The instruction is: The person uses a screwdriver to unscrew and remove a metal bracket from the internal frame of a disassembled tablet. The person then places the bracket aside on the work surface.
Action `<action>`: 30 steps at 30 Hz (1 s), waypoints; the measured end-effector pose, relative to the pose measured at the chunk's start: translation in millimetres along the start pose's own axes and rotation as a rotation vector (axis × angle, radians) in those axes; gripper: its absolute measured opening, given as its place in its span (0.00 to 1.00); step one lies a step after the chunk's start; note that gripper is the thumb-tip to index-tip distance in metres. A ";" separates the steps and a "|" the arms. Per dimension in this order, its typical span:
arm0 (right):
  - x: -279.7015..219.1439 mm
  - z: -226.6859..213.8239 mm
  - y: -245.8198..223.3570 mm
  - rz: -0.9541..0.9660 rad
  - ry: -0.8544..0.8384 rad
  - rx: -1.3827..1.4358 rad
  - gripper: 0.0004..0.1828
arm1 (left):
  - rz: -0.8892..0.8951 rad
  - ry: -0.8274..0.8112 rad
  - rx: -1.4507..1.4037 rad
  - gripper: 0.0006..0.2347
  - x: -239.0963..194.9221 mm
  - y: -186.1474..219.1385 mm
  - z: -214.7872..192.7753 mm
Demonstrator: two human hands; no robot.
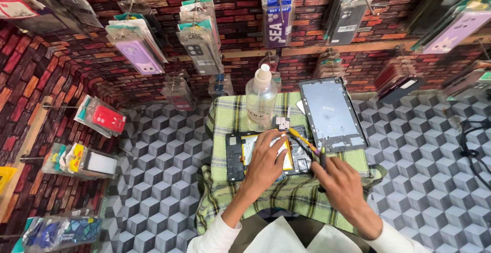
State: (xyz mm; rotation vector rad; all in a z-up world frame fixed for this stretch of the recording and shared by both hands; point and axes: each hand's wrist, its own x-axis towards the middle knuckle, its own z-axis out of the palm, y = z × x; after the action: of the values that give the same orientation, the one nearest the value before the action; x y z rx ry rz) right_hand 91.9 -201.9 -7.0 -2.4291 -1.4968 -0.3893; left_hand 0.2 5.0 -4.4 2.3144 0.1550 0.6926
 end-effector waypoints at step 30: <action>-40.4 -10.5 -11.7 -0.028 0.044 0.022 0.28 | 0.001 0.000 0.034 0.15 -0.4 -2.2 3.1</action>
State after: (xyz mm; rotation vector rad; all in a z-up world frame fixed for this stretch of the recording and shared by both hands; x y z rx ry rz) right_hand 63.0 -234.0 -10.8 -2.3695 -1.5100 -0.4273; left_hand 1.7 4.7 -7.9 2.3471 0.1672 0.6948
